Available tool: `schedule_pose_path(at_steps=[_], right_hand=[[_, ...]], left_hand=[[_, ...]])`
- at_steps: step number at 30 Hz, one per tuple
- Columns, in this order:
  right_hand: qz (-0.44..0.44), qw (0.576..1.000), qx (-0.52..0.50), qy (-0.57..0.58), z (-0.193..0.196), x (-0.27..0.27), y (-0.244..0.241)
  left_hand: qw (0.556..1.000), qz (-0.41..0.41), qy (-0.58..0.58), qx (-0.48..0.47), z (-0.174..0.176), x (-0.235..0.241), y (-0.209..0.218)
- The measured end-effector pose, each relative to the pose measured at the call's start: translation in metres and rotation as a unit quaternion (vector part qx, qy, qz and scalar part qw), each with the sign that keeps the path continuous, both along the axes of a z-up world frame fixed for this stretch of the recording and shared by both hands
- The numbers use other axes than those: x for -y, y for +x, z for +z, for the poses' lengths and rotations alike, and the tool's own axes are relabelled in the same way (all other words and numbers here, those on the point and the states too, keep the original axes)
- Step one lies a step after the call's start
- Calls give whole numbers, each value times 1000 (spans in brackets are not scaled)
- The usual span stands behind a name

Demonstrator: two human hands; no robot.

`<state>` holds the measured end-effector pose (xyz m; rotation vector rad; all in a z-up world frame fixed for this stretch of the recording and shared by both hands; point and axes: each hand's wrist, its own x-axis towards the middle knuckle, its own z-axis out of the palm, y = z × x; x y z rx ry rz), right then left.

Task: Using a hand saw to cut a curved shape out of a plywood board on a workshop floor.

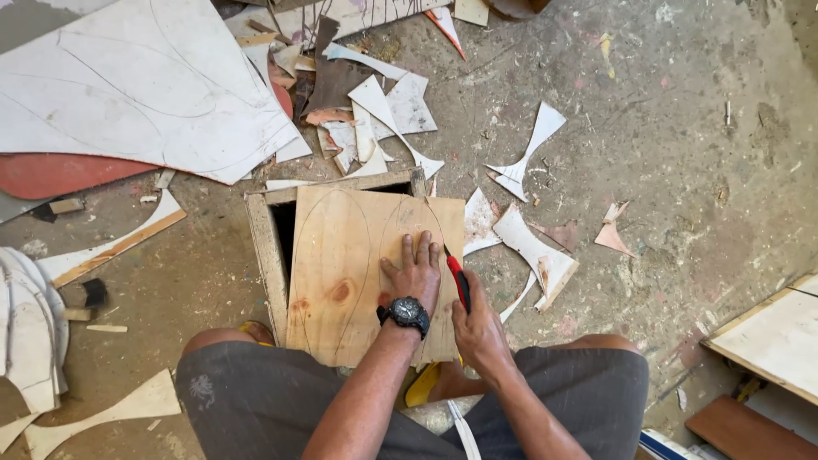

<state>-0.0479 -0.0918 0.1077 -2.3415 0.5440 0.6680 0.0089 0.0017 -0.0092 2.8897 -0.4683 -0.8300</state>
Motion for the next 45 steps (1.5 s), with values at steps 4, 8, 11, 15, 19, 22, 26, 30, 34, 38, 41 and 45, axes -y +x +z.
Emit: schedule_pose_path(at_steps=[4, 8, 11, 15, 19, 22, 26, 30, 34, 38, 41, 45], right_hand=[[19, 999, -34, -4, -2, -2, 12], [29, 999, -34, -3, 30, 0, 11], [46, 999, -13, -14, 26, 1, 11], [84, 995, 49, -10, -12, 7, -11], [96, 994, 4, -45, -8, 0, -12], [45, 998, -19, -29, 15, -3, 7], [54, 998, -10, -25, 44, -2, 9], [9, 1000, 7, -14, 73, 7, -31], [-51, 995, -81, -19, 108, 13, -66], [-86, 993, -81, -4, 99, 14, -66], [-61, 996, -58, 27, 53, 13, -36], [6, 1000, -20, 0, -1, 9, -20]], left_hand=[[974, -132, 185, 9, -12, 0, -3], [980, -122, 154, 19, -14, 1, -2], [995, -71, 63, 16, -25, 5, 5], [999, -30, 10, -10, -28, 8, -5], [998, -5, -47, -32, 6, -3, -6], [970, -144, 193, 29, -10, 3, -5], [985, -108, 132, 31, -12, 4, -8], [998, 33, -44, -10, 5, -2, -2], [1000, 25, 6, 14, -35, 8, -7], [1000, 4, -4, -12, -5, 0, -2], [1000, 6, -15, -26, -3, 2, -2], [1000, 7, -13, 5, -1, 3, -3]])
